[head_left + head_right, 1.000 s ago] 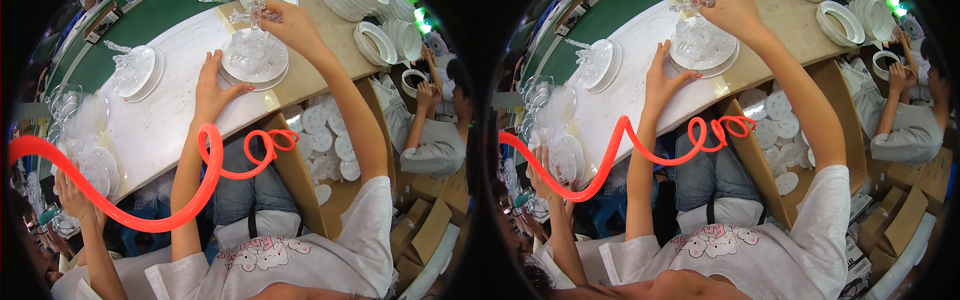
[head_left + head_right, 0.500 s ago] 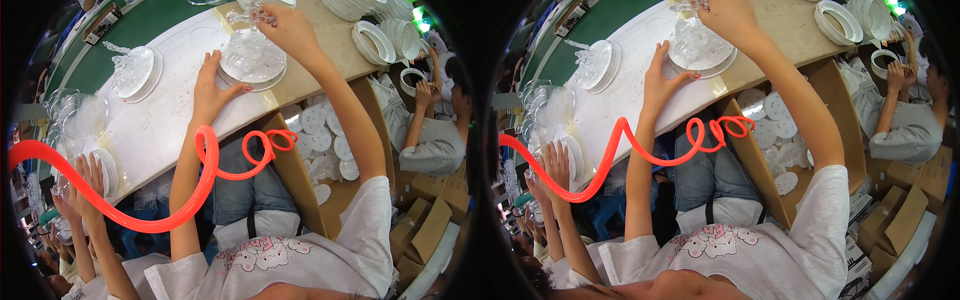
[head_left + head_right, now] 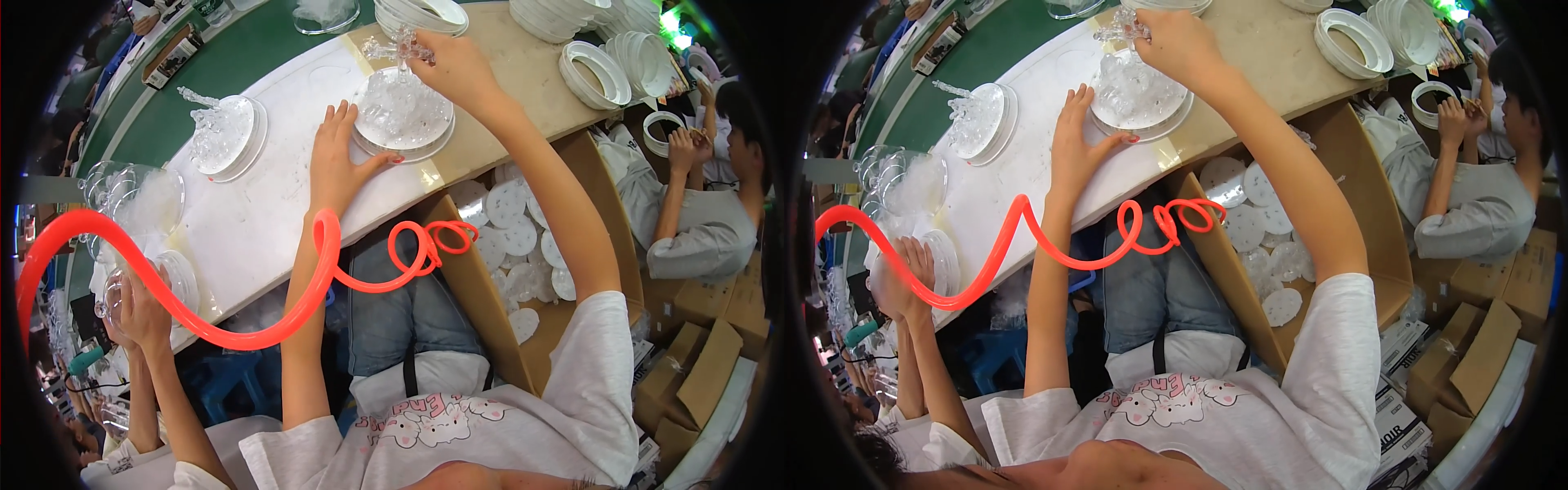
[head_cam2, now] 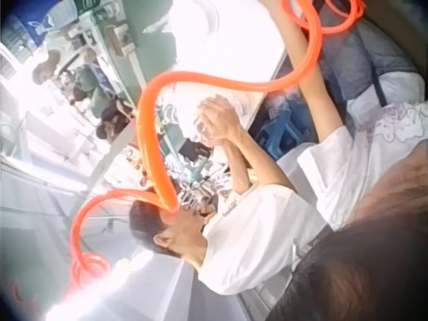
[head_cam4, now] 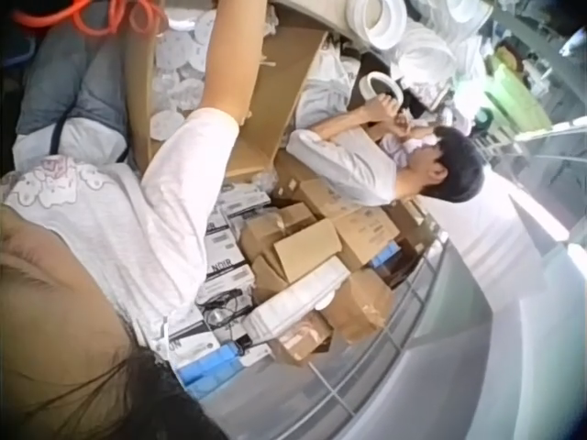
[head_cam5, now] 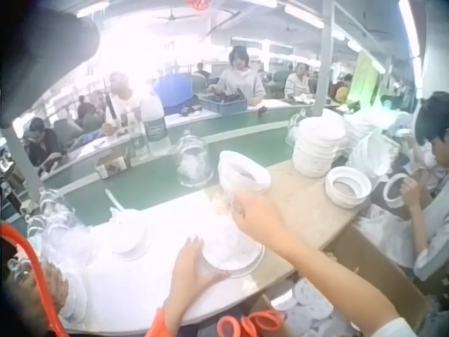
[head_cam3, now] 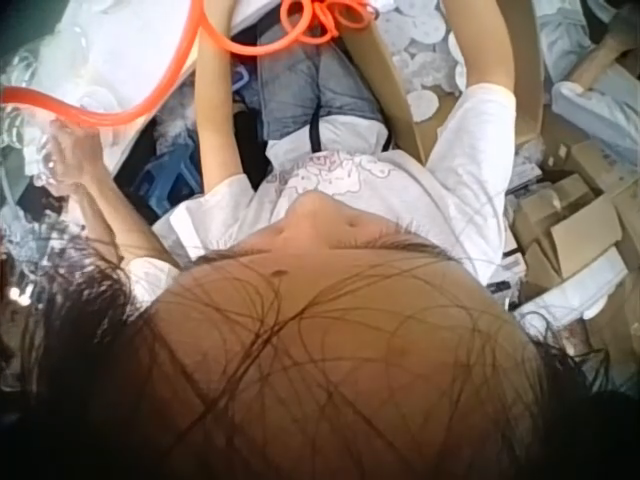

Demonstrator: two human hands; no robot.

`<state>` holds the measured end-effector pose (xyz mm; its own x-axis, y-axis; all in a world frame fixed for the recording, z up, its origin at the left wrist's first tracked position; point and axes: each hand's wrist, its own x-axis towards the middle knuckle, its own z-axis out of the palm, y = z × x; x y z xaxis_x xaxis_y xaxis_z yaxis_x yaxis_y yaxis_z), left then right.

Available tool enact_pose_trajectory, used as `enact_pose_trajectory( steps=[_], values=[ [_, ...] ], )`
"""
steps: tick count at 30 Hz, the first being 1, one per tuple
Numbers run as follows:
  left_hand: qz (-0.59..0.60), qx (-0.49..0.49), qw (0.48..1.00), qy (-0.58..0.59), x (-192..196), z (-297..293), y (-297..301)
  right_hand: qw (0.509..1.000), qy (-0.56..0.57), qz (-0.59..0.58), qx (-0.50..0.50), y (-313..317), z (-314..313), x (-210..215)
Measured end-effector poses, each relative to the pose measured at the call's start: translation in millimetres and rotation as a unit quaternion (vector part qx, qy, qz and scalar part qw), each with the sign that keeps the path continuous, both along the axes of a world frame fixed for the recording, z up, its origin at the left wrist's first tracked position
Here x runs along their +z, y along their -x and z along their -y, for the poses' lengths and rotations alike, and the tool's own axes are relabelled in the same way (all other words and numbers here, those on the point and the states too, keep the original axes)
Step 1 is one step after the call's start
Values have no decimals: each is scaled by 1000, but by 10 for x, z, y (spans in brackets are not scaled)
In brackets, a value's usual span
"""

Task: Assembling decorative light fixtures by cleaning parts with an air gun, attaching plastic figures to bases, and placing clear domes over them.

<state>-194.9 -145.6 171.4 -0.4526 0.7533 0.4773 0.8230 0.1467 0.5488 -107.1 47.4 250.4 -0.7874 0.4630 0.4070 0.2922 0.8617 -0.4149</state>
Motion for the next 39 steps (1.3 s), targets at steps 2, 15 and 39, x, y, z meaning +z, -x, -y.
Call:
enact_pose_trajectory(
  steps=[2, 15, 39],
  values=[
    [-17, -1, 1000, 1, -8, -16, 15, 1000, -7, 5, -10, -1, -5, -13],
    [-7, 10, 999, 30, 40, 12, -9, 946, 313, 20, 84, -609, -98, -215],
    [48, 188, 975, 104, 157, 2121, 16, 987, -90, -136, -6, 253, 206, -301]
  ],
)
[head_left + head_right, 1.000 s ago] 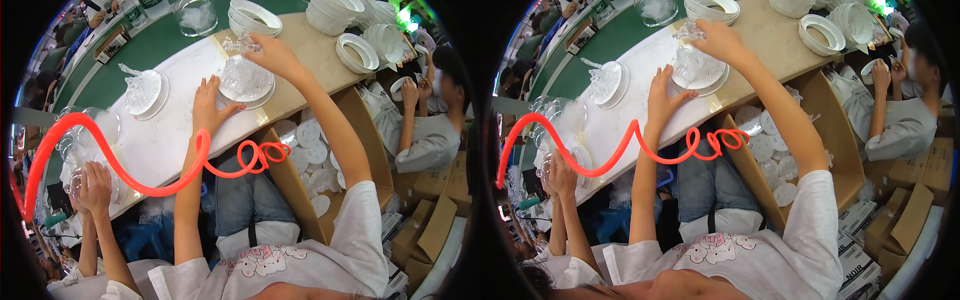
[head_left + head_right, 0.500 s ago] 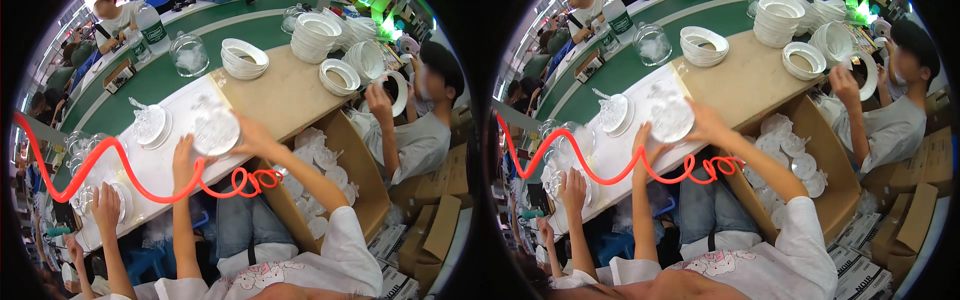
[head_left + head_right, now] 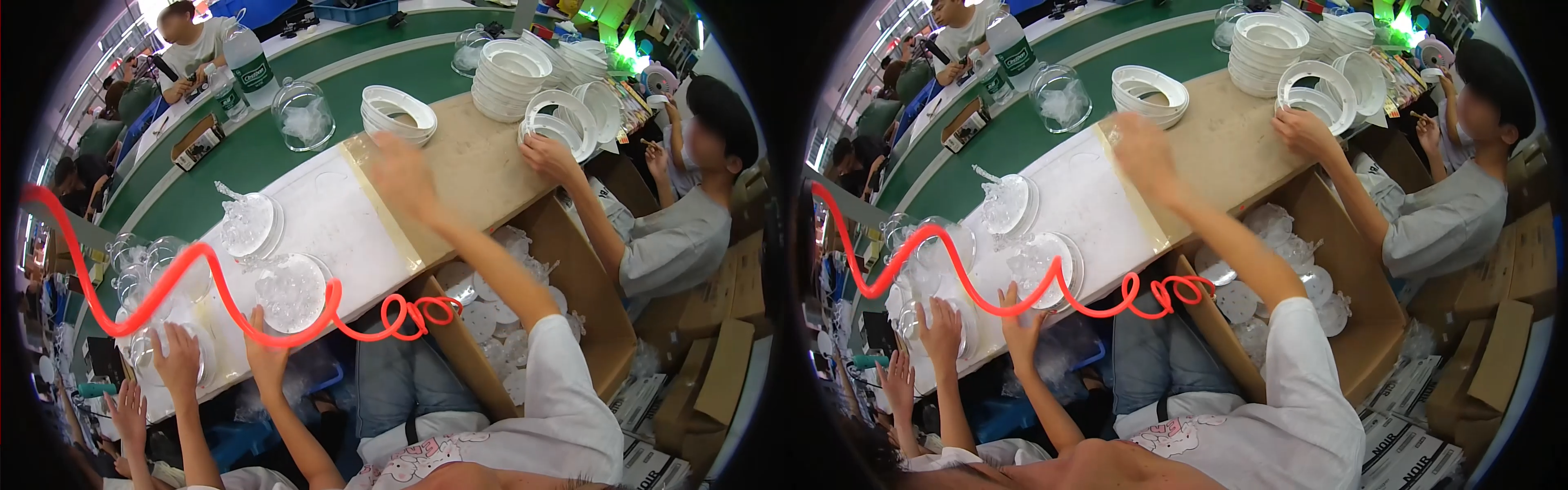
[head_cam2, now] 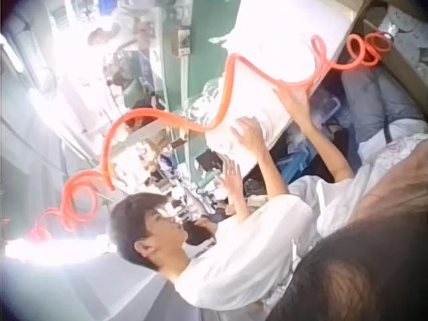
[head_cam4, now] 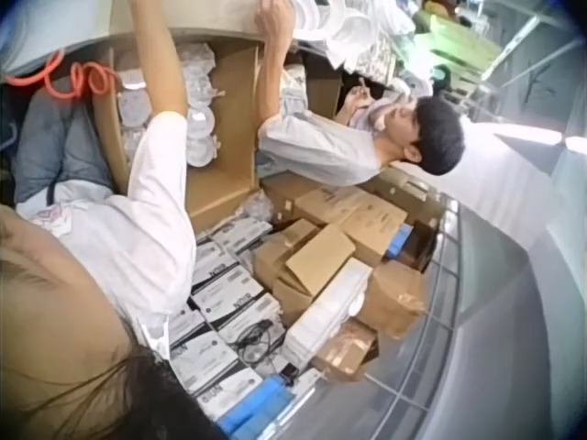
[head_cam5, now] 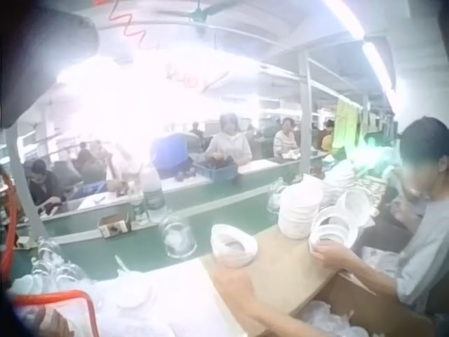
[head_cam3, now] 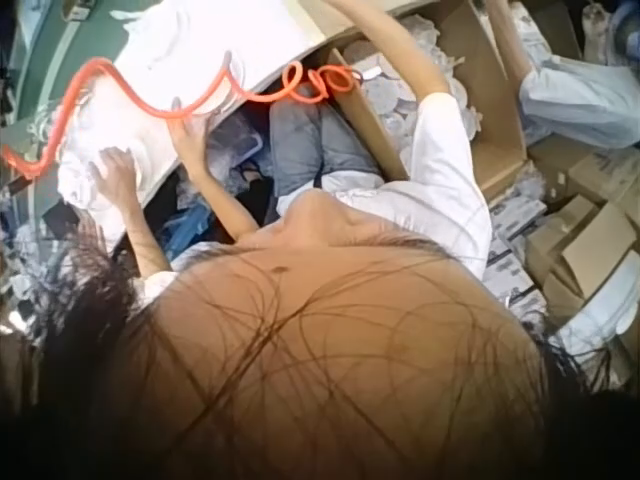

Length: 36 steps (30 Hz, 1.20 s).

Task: Assembling decorative light fixtures by cleaning parts with an air gun, attaching plastic figures to bases, and placing clear domes over them.

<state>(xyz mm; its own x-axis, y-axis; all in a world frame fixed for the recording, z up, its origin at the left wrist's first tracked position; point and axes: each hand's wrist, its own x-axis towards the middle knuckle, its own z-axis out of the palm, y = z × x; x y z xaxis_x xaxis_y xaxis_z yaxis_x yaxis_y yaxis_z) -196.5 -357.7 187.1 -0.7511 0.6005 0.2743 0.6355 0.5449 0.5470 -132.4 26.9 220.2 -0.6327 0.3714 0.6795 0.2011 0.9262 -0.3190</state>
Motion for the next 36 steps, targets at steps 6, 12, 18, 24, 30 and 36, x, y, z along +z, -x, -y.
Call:
enact_pose_trajectory(
  steps=[6, 12, 18, 24, 30, 36],
  values=[
    [-41, 3, 999, 8, -46, -52, 133, 987, 87, 122, -56, 135, -900, 268],
    [-44, 29, 999, 4, -50, -32, 40, 984, 170, -31, -52, -33, -979, 283],
    [-108, 68, 989, -68, -184, 104, -419, 514, 737, -354, 260, -909, -462, -36],
    [-160, 0, 982, -104, 3, -199, -960, 643, 745, -151, 96, -1317, 67, -436],
    [-43, -41, 986, -153, -3, -456, -1254, 893, 448, -21, 25, -1713, 211, -569],
    [39, -80, 985, -145, -161, -647, -1433, 918, 379, -97, -60, -2469, 613, -617]
  ],
)
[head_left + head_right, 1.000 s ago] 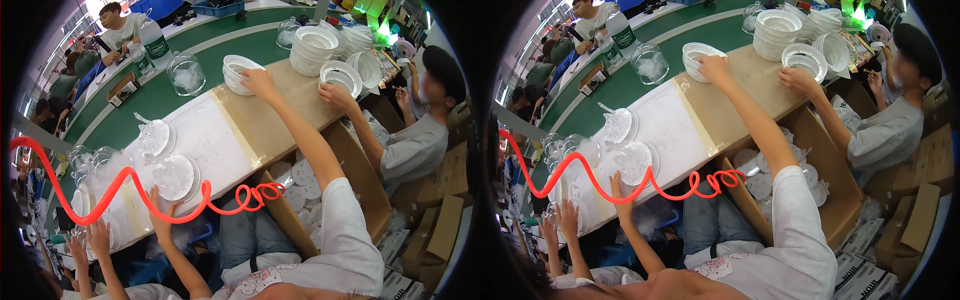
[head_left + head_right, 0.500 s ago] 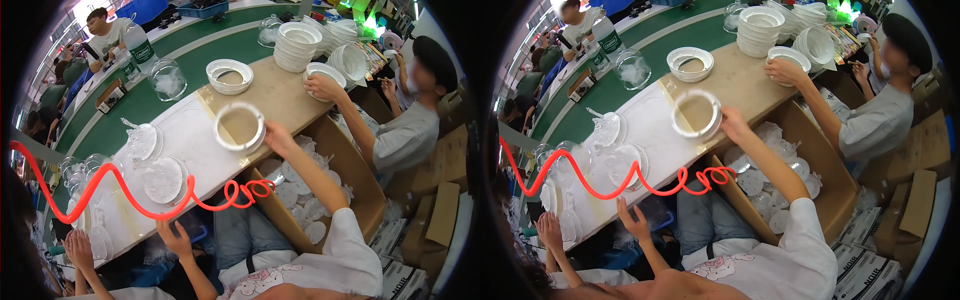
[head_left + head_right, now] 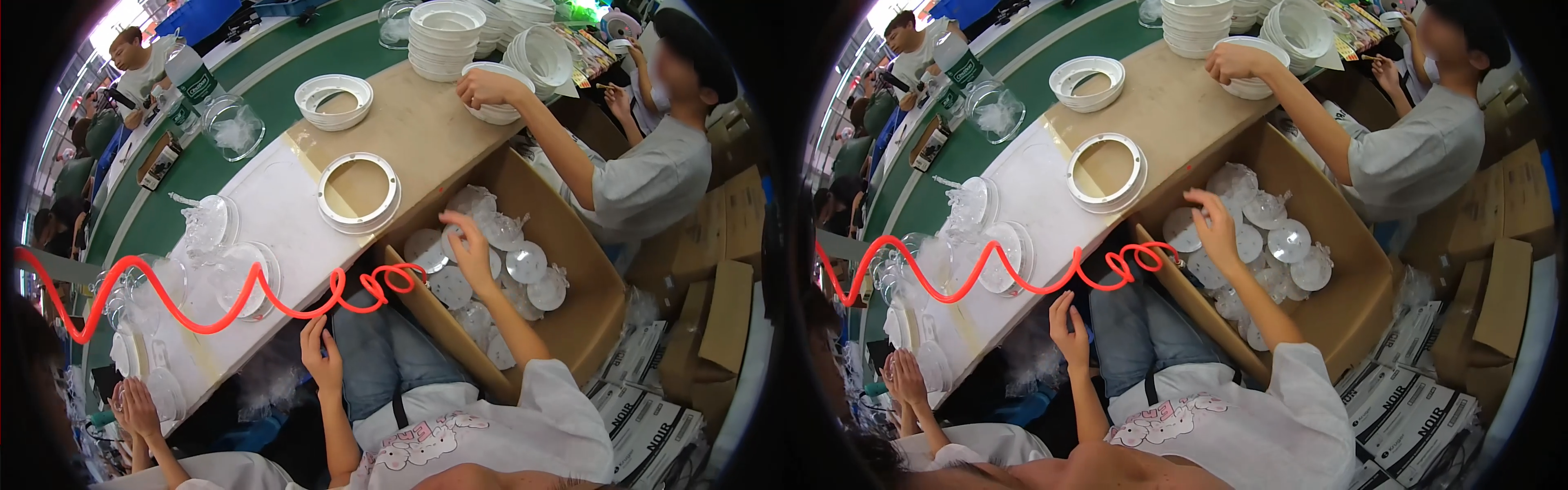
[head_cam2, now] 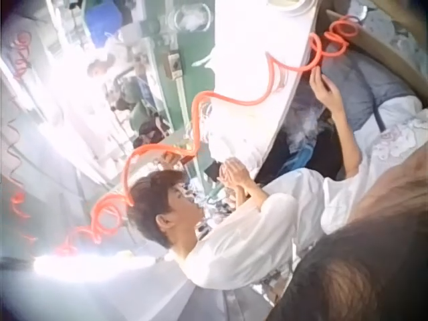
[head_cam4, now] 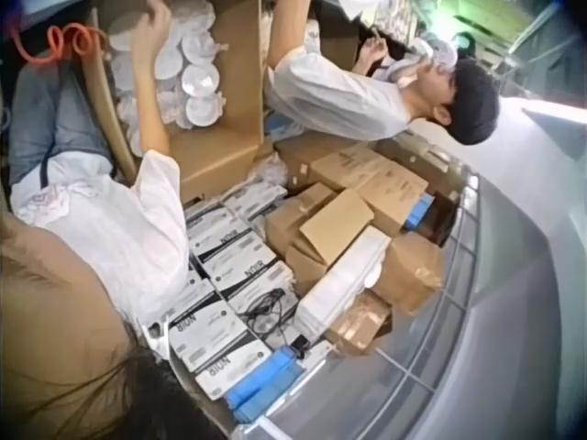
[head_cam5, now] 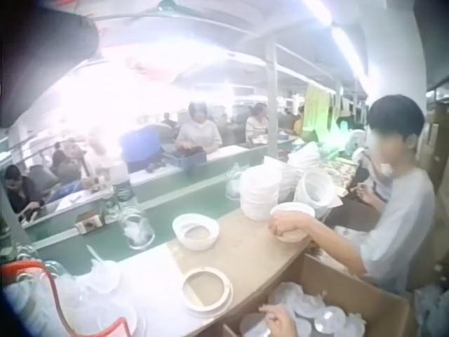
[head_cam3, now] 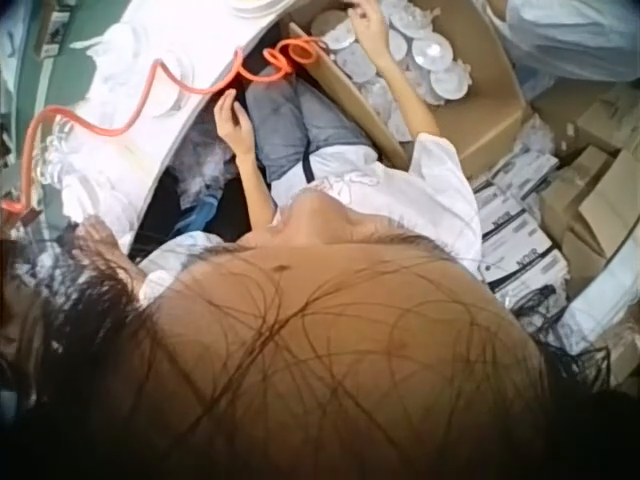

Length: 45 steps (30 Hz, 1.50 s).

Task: Assembling decorative light fixtures by cleaning parts with an air gun, attaching plastic figures to bases, and placing clear domes over them.

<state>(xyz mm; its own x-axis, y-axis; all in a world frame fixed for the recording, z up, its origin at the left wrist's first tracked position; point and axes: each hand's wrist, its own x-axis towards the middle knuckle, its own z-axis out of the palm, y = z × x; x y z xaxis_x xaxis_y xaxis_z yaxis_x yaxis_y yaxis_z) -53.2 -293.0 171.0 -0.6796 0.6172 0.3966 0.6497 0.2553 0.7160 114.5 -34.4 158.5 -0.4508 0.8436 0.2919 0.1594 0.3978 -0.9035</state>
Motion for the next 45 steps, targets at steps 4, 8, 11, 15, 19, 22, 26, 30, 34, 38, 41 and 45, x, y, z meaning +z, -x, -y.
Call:
enact_pose_trajectory(
  steps=[4, 8, 11, 15, 19, 22, 26, 30, 34, 38, 41, 45],
  values=[
    [59, -18, 998, -23, -47, -90, 27, 993, 78, 86, -32, -424, 250, -457],
    [59, -16, 997, -39, -3, -216, 97, 993, 37, 109, -34, -297, 54, -119],
    [30, -26, 998, -51, 9, -268, 120, 969, -225, 97, 21, 267, -443, 238],
    [34, -35, 998, -45, 82, -189, 162, 915, -372, 132, 80, 1456, -1127, 544],
    [87, -50, 994, -41, 124, -213, 41, 843, -468, 234, 122, 2114, -1887, 514],
    [98, -57, 993, -20, 83, -89, 16, 805, -409, 377, 203, 2377, -1986, 475],
    [114, -30, 993, -11, 10, 106, 89, 916, -217, 260, 214, 2370, -1775, 612],
    [137, -27, 990, -21, -53, 47, 152, 828, 374, -369, 198, 2081, -1943, 592],
    [144, -32, 988, -41, -61, -95, 195, 790, 496, -324, 160, 2019, -2005, 212],
    [130, -31, 990, -51, 1, -113, 223, 892, 425, -149, 26, 2135, -1836, 95],
    [159, -38, 984, -75, 70, -257, 184, 981, 179, 53, -62, 1966, -2092, 14],
    [140, -35, 987, -71, 8, -261, 374, 970, -94, 64, -213, 1772, -1632, 152]
  ],
)
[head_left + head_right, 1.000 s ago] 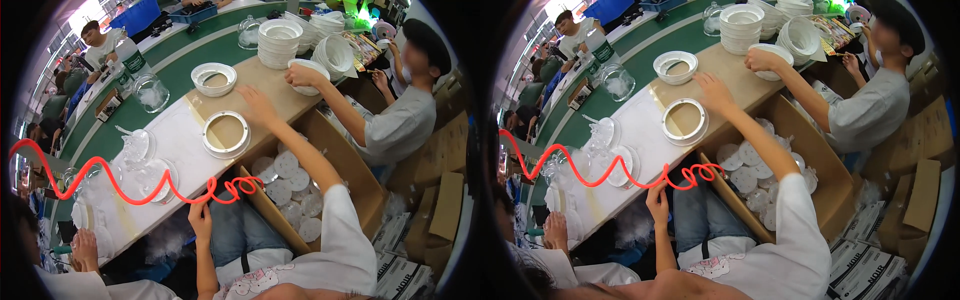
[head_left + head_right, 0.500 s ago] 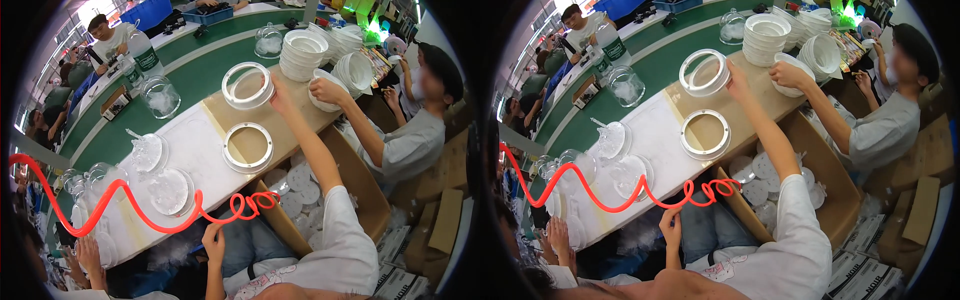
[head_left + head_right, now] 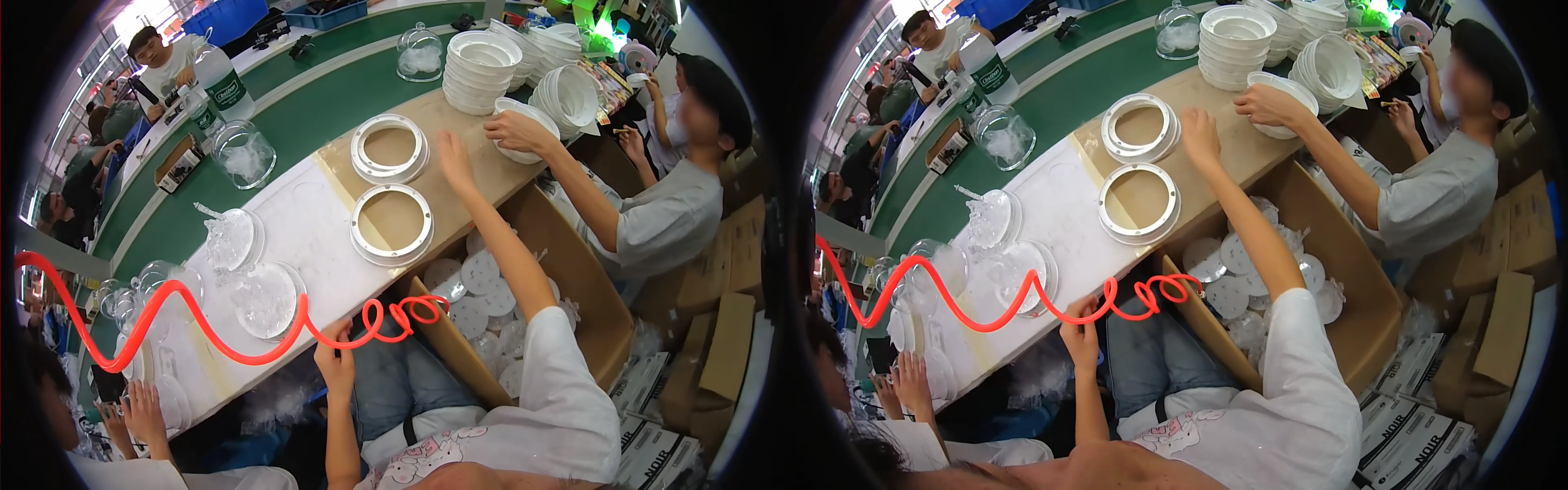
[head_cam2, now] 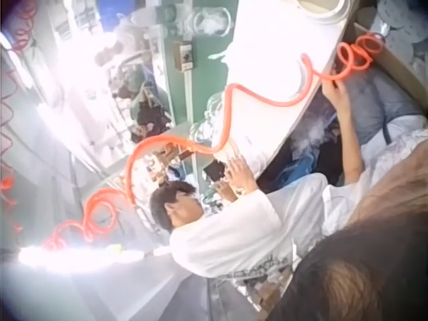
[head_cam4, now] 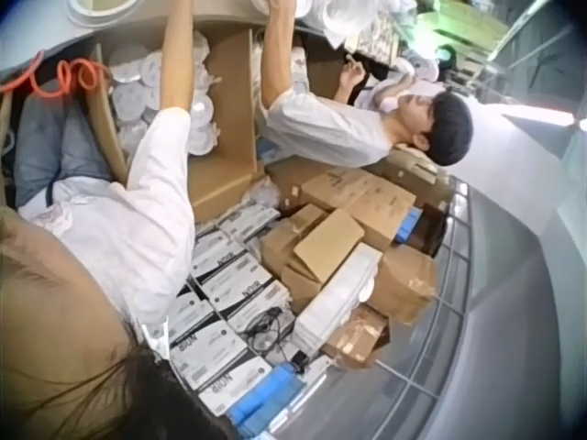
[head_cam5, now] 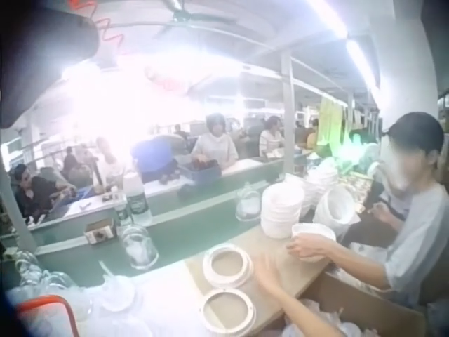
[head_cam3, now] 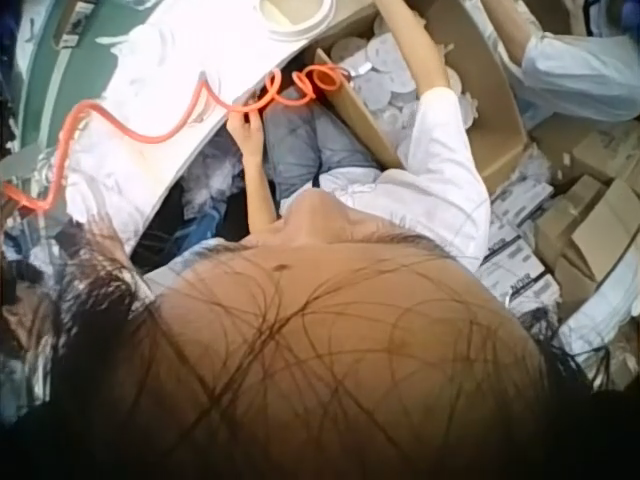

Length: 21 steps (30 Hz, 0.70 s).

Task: Assembling decorative light fixtures by cleaning parts with an air gun, attaching plastic figures to bases, and placing clear domes over them.

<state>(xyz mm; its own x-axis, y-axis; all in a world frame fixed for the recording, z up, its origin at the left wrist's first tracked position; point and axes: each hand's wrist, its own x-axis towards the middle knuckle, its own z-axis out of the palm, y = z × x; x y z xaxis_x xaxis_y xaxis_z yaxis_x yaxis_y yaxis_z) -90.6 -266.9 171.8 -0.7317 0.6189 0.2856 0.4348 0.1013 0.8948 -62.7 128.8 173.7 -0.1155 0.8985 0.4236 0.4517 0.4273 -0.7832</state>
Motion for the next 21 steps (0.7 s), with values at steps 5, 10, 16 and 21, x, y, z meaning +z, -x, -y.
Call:
enact_pose_trajectory(
  steps=[5, 10, 16, 21],
  values=[
    [-107, -22, 994, -22, 208, -686, 257, 962, -81, 76, 249, -735, 708, 89],
    [-318, -113, 938, 80, 423, -1215, 268, 919, 61, 105, 375, -1032, 1437, 274],
    [-363, -184, 903, 142, 466, -1149, 428, 912, 59, 100, 392, -1088, 1423, 496],
    [-119, -286, 939, 148, 585, -1119, 500, 812, -192, 154, 530, -725, 1283, 321]
  ],
)
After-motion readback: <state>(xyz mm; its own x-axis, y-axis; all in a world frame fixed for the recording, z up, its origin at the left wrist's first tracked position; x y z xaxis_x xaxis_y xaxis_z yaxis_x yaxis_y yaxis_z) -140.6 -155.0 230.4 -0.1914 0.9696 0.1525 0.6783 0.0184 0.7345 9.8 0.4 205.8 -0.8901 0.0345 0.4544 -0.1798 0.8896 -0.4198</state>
